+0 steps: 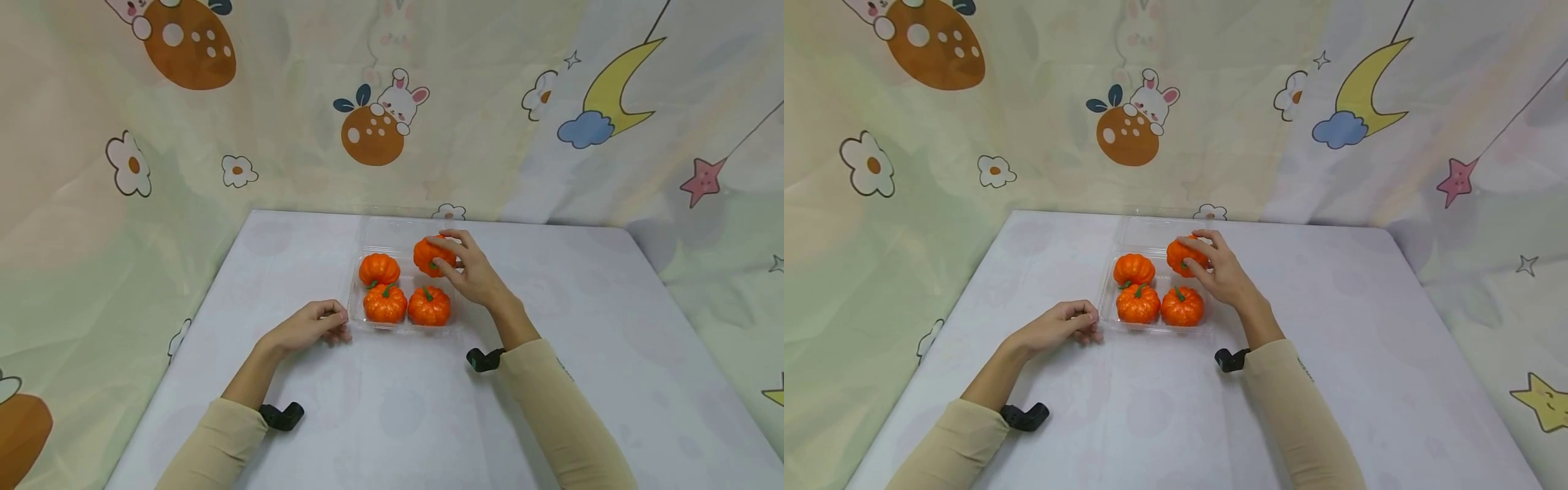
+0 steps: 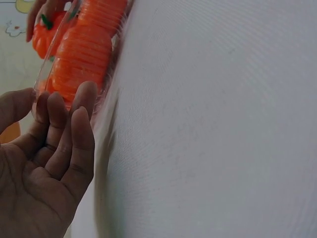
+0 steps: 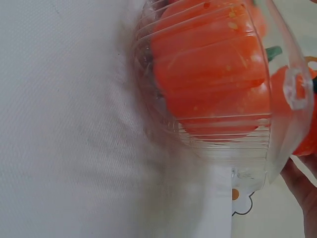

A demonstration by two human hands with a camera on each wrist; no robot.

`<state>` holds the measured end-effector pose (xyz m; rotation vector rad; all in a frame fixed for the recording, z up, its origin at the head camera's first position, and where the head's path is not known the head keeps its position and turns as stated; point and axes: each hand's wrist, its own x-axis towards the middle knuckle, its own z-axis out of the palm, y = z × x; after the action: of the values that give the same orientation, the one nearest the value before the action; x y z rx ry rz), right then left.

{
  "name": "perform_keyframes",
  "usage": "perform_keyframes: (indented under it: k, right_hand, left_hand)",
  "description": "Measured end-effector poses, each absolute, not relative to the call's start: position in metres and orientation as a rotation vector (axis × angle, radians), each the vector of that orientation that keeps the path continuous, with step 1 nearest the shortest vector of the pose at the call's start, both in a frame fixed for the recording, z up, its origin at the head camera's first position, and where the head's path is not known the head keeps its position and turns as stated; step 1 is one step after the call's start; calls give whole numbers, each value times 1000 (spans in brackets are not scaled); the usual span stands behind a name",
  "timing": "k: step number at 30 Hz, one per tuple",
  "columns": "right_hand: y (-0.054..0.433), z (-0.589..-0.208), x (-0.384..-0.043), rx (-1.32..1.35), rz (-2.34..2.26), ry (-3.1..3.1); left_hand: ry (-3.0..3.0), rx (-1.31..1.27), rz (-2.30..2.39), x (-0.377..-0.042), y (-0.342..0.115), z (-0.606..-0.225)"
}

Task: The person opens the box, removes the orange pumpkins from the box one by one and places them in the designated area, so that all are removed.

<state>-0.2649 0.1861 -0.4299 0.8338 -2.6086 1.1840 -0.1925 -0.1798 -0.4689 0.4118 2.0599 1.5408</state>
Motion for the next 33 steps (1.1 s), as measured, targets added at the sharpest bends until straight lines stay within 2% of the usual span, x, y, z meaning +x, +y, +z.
perform_keyframes:
  k: [21, 29, 33]
  right_hand:
    - [195, -423, -258, 769, 1363, -2490]
    - [205, -410, -257, 686, 1299, -2393]
    - [205, -394, -245, 645, 1312, -2357]
  left_hand:
    - [2053, 406, 1545, -193, -182, -471]
    - [2071, 404, 1537, -191, -182, -471]
    - [2074, 402, 1535, -192, -181, -470]
